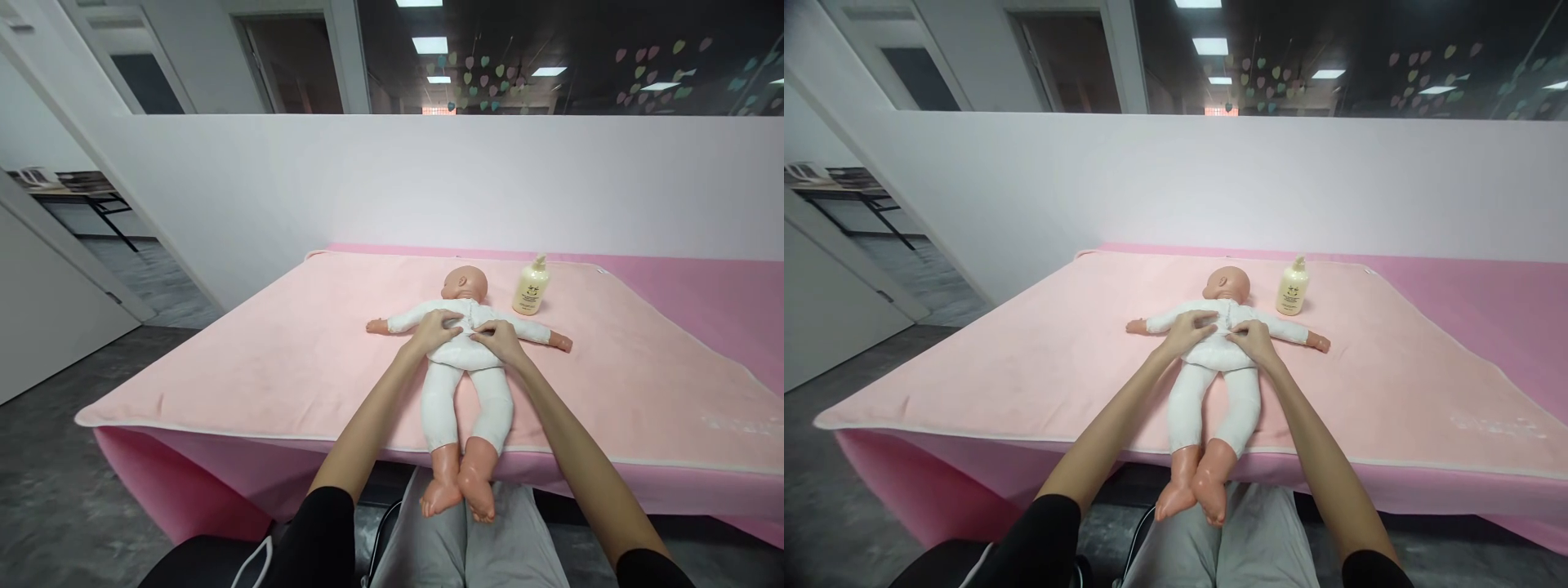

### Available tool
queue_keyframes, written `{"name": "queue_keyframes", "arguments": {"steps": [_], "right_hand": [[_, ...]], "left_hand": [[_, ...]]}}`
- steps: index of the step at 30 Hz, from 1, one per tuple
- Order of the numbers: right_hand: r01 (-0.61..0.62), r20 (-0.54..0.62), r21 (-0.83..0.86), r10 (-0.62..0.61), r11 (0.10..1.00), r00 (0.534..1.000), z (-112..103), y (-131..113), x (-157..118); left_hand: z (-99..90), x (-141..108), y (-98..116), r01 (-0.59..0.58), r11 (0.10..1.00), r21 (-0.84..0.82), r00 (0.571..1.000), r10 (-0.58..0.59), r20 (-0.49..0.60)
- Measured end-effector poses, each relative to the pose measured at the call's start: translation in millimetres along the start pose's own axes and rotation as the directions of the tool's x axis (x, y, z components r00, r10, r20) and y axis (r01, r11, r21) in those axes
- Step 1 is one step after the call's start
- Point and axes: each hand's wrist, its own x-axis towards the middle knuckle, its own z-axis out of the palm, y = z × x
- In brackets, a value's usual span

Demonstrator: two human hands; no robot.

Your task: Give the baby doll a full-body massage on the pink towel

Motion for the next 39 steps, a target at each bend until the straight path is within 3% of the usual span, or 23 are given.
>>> {"name": "queue_keyframes", "arguments": {"steps": [4,8,16,19,22,24,30,39], "right_hand": [[-0.038,-0.024,0.045,0.039,0.998,0.999,0.7,-3.0,-3.9],[-0.018,-0.05,0.063,0.021,0.998,0.999,1.3,-6.4,-7.9],[0.039,-0.087,0.043,-0.035,0.998,0.996,6.0,-2.9,-10.4],[0.038,-0.176,0.118,-0.017,0.992,0.984,8.2,-1.0,-6.0],[0.06,-0.288,0.078,-0.035,0.995,0.957,8.3,-0.2,3.8],[0.047,-0.27,0.021,-0.04,0.999,0.962,7.3,0.3,11.5],[-0.095,-0.104,-0.061,0.089,0.994,0.991,4.7,4.2,24.7],[-0.1,-0.153,-0.133,0.079,0.986,0.985,8.2,6.7,28.8]], "left_hand": [[-7.7,7.1,-3.0,-0.038,0.996,0.075,0.983,0.024,0.18],[-10.5,5.6,-6.4,-0.037,0.996,0.076,0.971,0.018,0.239],[6.4,13.5,-13.2,0.014,0.992,0.124,0.994,-0.027,0.104],[12.2,9.5,-16.1,0.006,0.992,0.128,1.0,-0.008,0.012],[15.9,2.9,-20.4,-0.017,0.995,0.098,0.998,0.023,-0.062],[17.3,-0.5,-23.2,-0.035,0.996,0.088,0.995,0.043,-0.09],[18.0,-2.7,-25.5,-0.049,0.994,0.1,0.993,0.059,-0.099],[13.4,-6.1,-15.5,-0.119,0.943,0.312,0.992,0.126,-0.003]]}}
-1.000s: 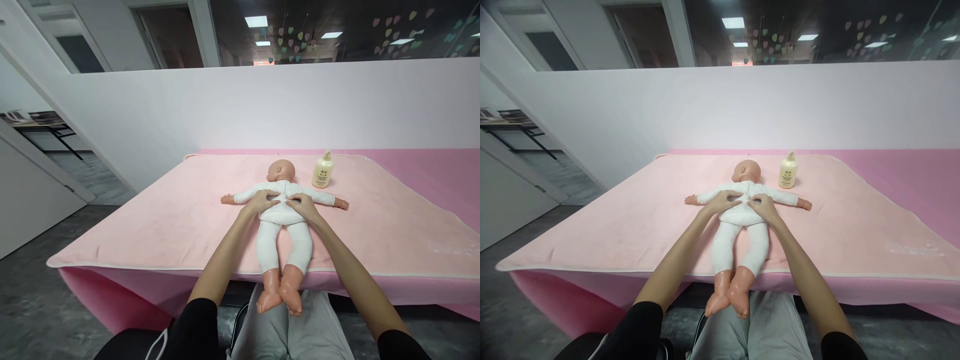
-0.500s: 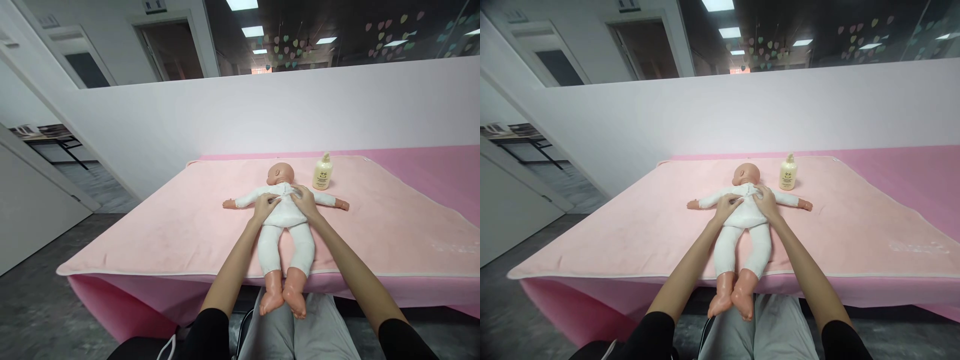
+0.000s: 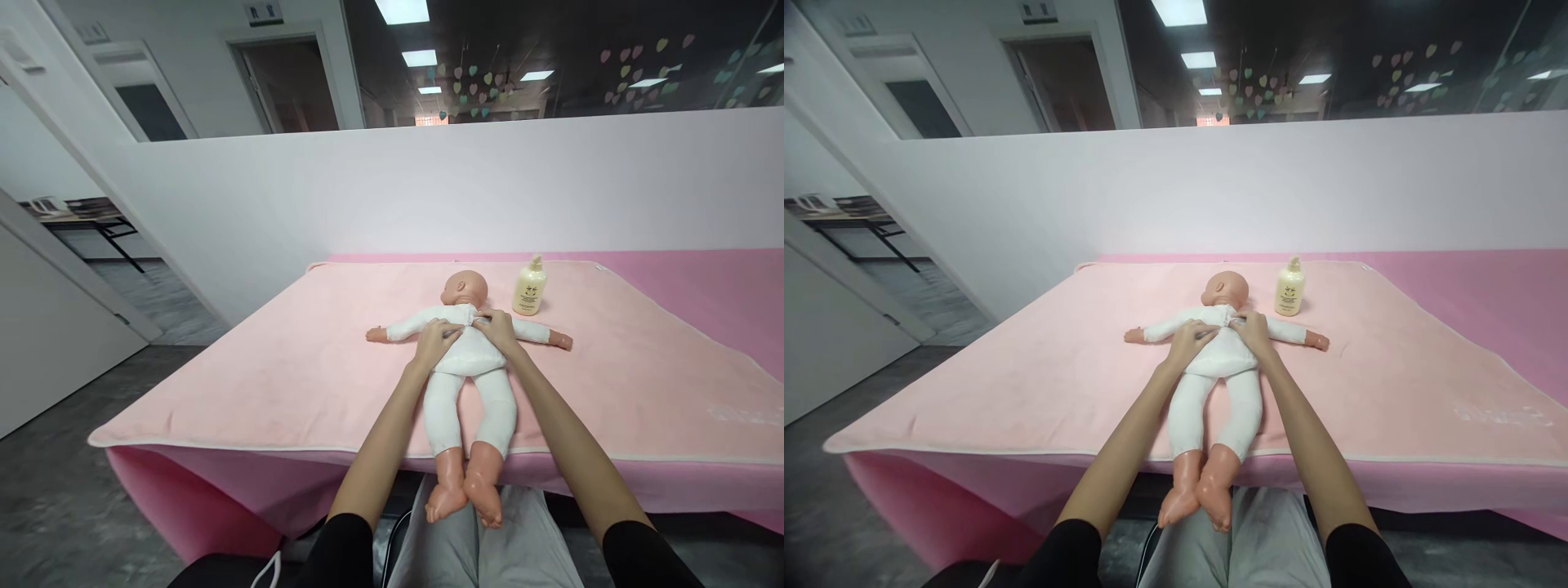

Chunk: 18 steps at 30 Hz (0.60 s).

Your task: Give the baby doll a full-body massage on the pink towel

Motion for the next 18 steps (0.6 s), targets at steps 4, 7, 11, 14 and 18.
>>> {"name": "queue_keyframes", "arguments": {"steps": [4,7,11,14,18], "right_hand": [[0.034,-0.04,-0.01,-0.035,0.999,0.999,3.9,3.7,-0.4],[0.042,-0.06,-0.034,-0.044,0.999,0.997,5.4,5.3,-0.8],[0.023,-0.06,-0.049,-0.026,0.999,0.998,5.3,4.5,-0.7],[0.032,-0.056,-0.048,-0.034,0.998,0.998,5.0,3.7,-1.0],[0.033,-0.064,-0.056,-0.037,0.998,0.997,5.2,2.9,-2.2]], "left_hand": [[-7.4,0.2,10.1,-0.076,0.981,0.179,0.997,0.073,0.025],[-10.1,8.0,15.7,-0.091,0.97,0.223,0.988,0.116,-0.103],[-2.2,24.4,14.3,0.031,0.986,0.167,0.958,0.018,-0.287],[8.3,31.7,8.1,0.102,0.987,0.127,0.972,-0.072,-0.222],[14.3,31.4,2.0,0.182,0.979,0.091,0.979,-0.172,-0.11]]}}
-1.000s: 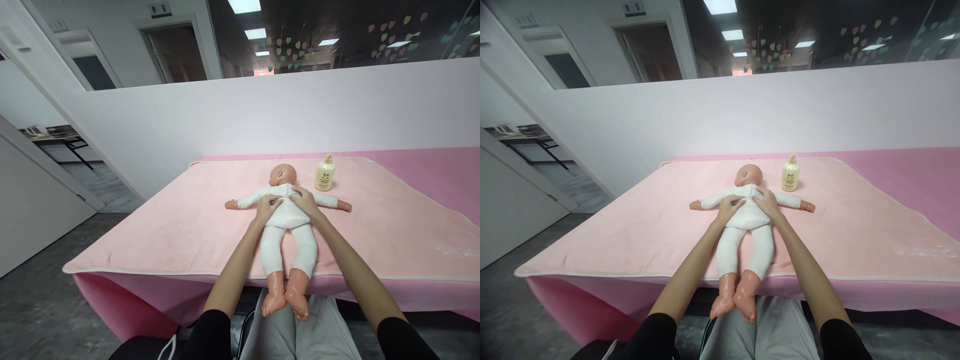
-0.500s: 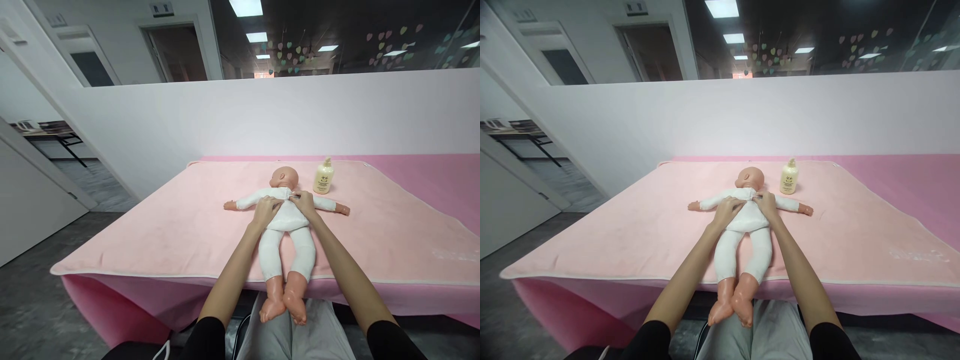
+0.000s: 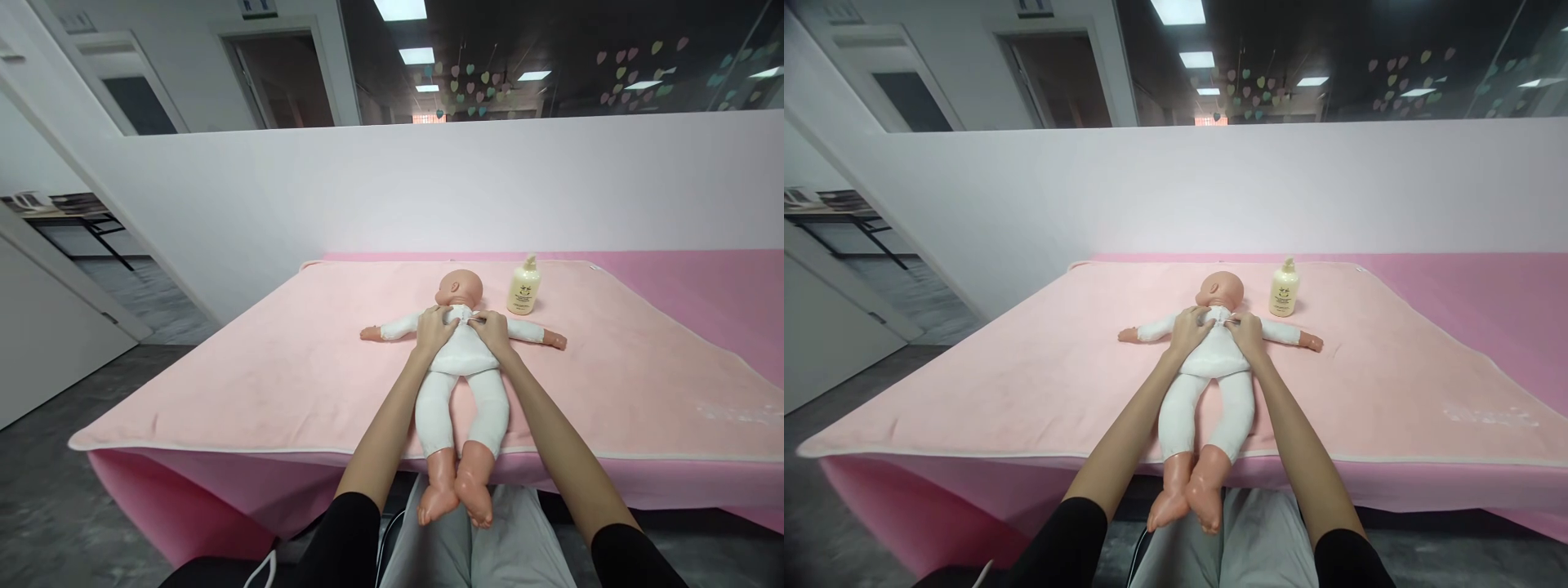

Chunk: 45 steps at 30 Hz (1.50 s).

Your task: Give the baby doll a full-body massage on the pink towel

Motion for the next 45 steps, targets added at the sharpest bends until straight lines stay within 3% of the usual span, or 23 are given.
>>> {"name": "queue_keyframes", "arguments": {"steps": [5,9,13,16,18,21,25,31,35,39,45], "right_hand": [[0.037,0.0,-0.046,-0.037,0.998,0.999,1.9,0.1,-2.6],[0.107,-0.028,-0.064,-0.109,0.992,0.994,3.9,0.8,-5.9],[0.138,-0.193,0.08,-0.12,0.987,0.974,3.8,-1.1,-1.5],[0.079,-0.291,0.213,-0.014,0.974,0.957,4.8,-2.9,7.9],[-0.035,-0.229,0.232,0.09,0.972,0.969,6.4,-3.1,12.9],[-0.168,-0.054,0.129,0.176,0.977,0.983,7.6,-1.7,13.8],[-0.142,0.064,0.008,0.141,0.99,0.988,4.8,1.4,7.6],[-0.147,0.046,-0.049,0.149,0.988,0.988,5.1,4.9,9.5],[-0.194,0.032,-0.068,0.197,0.979,0.98,8.2,4.6,16.3],[-0.216,0.031,-0.024,0.216,0.976,0.976,6.4,5.3,14.1],[-0.122,0.046,0.139,0.117,0.983,0.992,3.2,12.3,-1.9]], "left_hand": [[-3.8,0.6,0.6,0.069,0.997,0.037,0.995,-0.072,0.071],[-3.6,3.2,2.7,0.098,0.992,0.076,0.994,-0.102,0.051],[-1.4,1.8,0.6,0.106,0.993,0.05,0.994,-0.108,0.025],[-0.3,-0.6,-2.3,0.098,0.995,0.0,0.995,-0.098,0.018],[0.1,-1.9,-3.4,0.099,0.995,-0.021,0.995,-0.099,0.014],[0.3,-3.3,-3.8,0.106,0.994,-0.039,0.994,-0.106,0.013],[0.8,-4.7,-4.8,0.107,0.987,-0.118,0.994,-0.108,-0.001],[6.3,-2.3,-11.1,0.098,0.964,-0.249,0.993,-0.111,-0.038],[9.0,2.2,-10.2,0.192,0.932,-0.306,0.976,-0.215,-0.042],[8.7,3.7,-4.2,0.261,0.929,-0.264,0.957,-0.284,-0.051],[7.4,-9.3,-16.2,0.137,0.957,-0.257,0.975,-0.175,-0.133]]}}
